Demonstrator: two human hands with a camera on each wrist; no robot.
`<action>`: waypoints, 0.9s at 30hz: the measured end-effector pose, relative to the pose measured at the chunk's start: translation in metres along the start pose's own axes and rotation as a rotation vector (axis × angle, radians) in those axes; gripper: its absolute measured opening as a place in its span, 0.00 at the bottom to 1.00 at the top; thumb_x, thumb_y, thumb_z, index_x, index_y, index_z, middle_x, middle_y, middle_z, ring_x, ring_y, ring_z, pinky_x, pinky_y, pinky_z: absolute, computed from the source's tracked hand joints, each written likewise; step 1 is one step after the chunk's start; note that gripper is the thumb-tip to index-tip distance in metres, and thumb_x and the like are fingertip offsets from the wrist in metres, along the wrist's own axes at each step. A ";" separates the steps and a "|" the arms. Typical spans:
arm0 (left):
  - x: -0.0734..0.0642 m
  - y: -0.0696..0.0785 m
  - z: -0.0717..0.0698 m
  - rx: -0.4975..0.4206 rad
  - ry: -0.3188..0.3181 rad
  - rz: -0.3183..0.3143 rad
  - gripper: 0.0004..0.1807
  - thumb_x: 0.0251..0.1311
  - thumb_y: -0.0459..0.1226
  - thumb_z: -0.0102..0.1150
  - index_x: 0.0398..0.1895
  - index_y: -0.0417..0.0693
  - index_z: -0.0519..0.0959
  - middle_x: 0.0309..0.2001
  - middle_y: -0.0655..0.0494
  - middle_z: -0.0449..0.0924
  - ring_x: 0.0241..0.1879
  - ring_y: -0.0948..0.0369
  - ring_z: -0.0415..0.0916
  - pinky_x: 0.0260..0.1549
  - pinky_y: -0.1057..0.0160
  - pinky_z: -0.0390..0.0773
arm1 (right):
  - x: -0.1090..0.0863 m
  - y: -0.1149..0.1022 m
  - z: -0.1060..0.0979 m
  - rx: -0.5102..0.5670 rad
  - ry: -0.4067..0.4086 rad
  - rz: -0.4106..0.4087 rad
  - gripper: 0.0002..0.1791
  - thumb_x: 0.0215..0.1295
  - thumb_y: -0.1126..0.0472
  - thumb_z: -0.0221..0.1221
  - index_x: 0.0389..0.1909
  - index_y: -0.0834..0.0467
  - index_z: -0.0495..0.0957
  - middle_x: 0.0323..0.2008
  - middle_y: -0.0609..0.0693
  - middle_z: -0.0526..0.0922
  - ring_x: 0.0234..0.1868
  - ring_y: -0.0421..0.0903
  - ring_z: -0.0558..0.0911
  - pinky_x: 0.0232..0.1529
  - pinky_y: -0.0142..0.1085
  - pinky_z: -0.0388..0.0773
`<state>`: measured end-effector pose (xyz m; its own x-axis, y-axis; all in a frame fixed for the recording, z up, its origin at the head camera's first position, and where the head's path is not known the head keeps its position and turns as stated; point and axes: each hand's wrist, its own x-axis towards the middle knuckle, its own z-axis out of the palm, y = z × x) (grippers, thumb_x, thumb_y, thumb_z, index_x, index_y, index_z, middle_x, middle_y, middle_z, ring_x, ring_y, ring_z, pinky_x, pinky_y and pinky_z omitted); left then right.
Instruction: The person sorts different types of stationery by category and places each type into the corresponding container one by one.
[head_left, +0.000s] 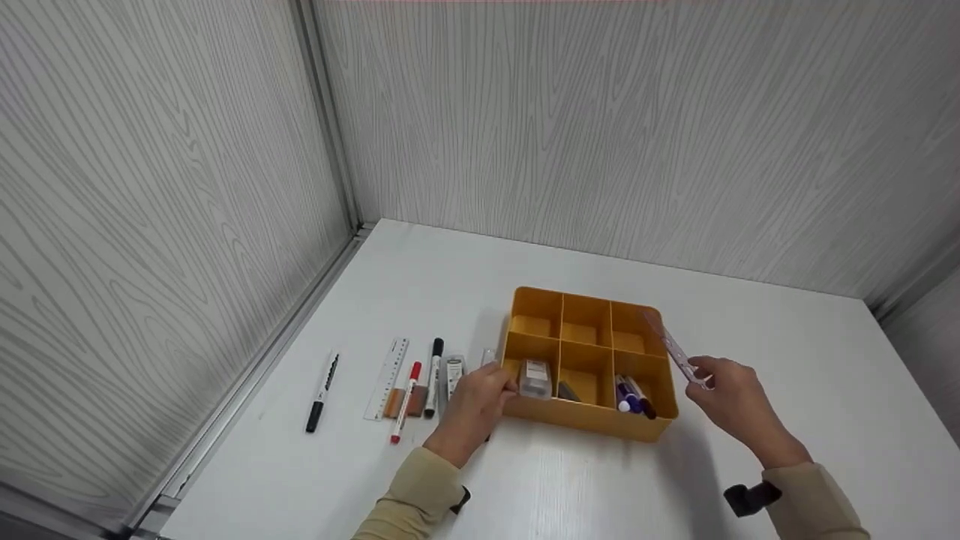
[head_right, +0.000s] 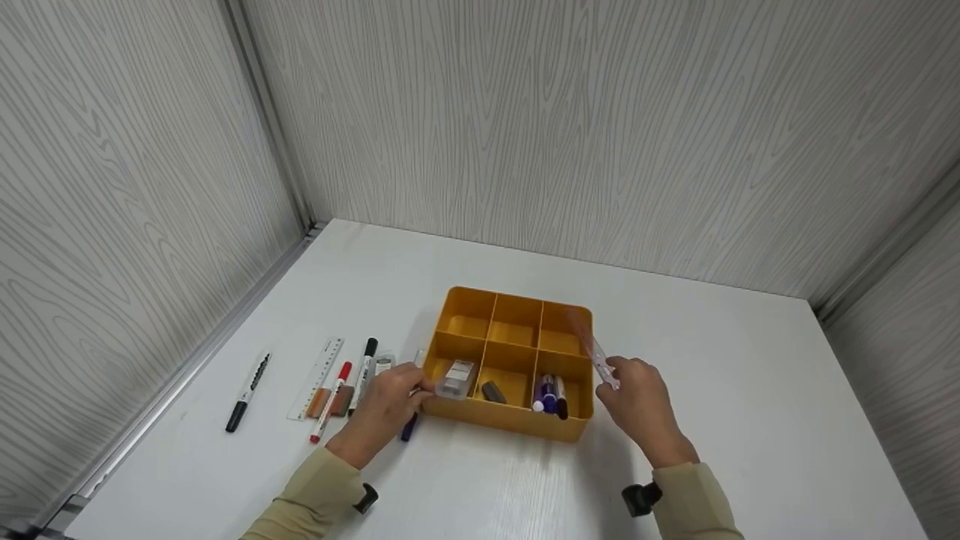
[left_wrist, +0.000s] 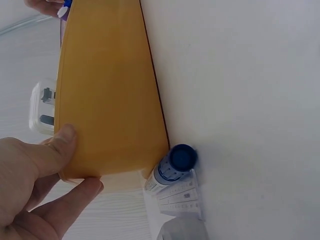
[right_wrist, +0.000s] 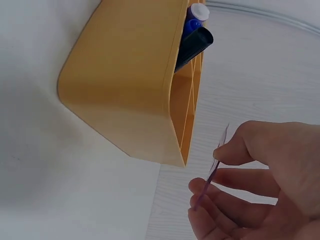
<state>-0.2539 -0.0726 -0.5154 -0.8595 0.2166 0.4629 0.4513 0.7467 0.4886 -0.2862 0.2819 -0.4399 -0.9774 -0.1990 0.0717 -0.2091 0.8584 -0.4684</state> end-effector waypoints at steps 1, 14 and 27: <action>0.000 0.000 0.000 0.002 -0.003 -0.004 0.02 0.61 0.36 0.65 0.33 0.48 0.81 0.33 0.58 0.80 0.34 0.65 0.77 0.36 0.70 0.80 | 0.002 -0.002 0.000 -0.001 -0.002 -0.008 0.20 0.63 0.66 0.55 0.54 0.71 0.77 0.42 0.65 0.84 0.35 0.50 0.80 0.29 0.34 0.82; -0.001 0.002 0.000 0.003 -0.021 -0.042 0.02 0.62 0.37 0.63 0.35 0.49 0.81 0.35 0.59 0.80 0.34 0.66 0.75 0.36 0.72 0.80 | 0.025 -0.023 0.008 -0.045 -0.052 -0.009 0.13 0.67 0.67 0.55 0.45 0.70 0.84 0.47 0.69 0.84 0.34 0.52 0.84 0.38 0.45 0.86; -0.001 -0.001 0.001 0.005 -0.005 -0.017 0.02 0.60 0.35 0.66 0.33 0.48 0.82 0.33 0.59 0.80 0.33 0.66 0.76 0.34 0.72 0.80 | 0.041 -0.031 0.018 -0.083 0.035 -0.063 0.10 0.67 0.69 0.57 0.40 0.70 0.85 0.39 0.67 0.86 0.33 0.54 0.86 0.37 0.47 0.85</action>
<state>-0.2541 -0.0734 -0.5171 -0.8684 0.2066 0.4507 0.4351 0.7534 0.4930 -0.3194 0.2390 -0.4383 -0.9625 -0.2383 0.1300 -0.2706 0.8812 -0.3877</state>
